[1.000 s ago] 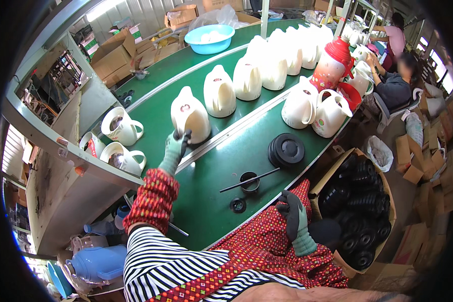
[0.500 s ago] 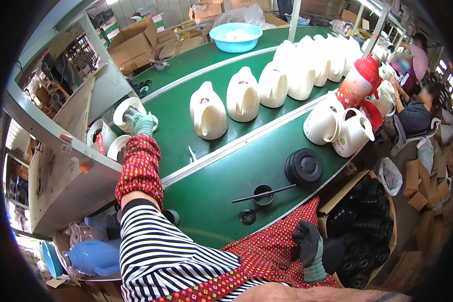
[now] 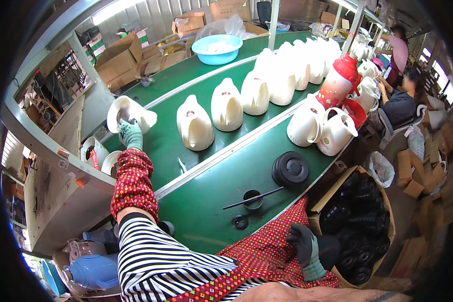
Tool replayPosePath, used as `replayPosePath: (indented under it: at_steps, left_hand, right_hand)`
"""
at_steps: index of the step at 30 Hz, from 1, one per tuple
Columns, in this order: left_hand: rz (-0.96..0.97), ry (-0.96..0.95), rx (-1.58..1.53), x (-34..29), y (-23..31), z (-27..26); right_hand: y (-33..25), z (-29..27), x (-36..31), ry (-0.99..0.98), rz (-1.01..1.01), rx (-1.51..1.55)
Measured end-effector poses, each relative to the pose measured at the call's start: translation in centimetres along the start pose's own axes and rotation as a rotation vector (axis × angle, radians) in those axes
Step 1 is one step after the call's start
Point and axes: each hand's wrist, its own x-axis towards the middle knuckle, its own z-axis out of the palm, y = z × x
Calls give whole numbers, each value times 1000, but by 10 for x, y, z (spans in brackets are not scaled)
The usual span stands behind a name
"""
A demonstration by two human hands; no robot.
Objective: The person repeatedly picks up white plastic pitchers from a conveyor belt, inserts a black circular component into the opening, and secures a black lid on top. The completed pitchers are placed back onto the belt. The process is repeated continuously throughout the clip.
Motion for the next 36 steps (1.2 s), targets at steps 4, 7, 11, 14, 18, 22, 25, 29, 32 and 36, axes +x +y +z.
replayPosePath:
  at_steps: [4, 7, 11, 14, 18, 22, 25, 29, 32, 36]
  left_hand:
    - [181, 25, -333, -28, 85, -62]
    - [560, 31, -444, -62, 125, -150]
    - [890, -83, -532, -131, 161, -228]
    - [1051, -341, -623, -183, 174, -260]
    - [1306, -592, -680, -246, 196, -290]
    - [1547, -641, -608, -298, 199, -299]
    - [1513, -784, -998, -313, 204, -294]
    - [129, -1357, -1177, -348, 178, -245]
    - [-81, -2024, -1202, -389, 152, -192]
    - [-372, -2335, -1298, -446, 156, -205]
  right_hand:
    - [-30, 23, 1, -121, -121, 35]
    - [-75, 48, 11, -200, -270, -81]
    - [-163, 97, 1, -281, -453, -51]
    - [-191, 98, 17, -365, -568, -235]
    - [-204, 94, 22, -303, -188, -52]
    - [-177, 61, -12, -225, -124, 62]
    - [-142, 12, -34, -145, -104, 174]
    - [-119, -53, -65, -189, -251, 155]
    - [-123, -70, -78, -297, -182, 227]
    - [-142, -57, -64, -480, 23, 65]
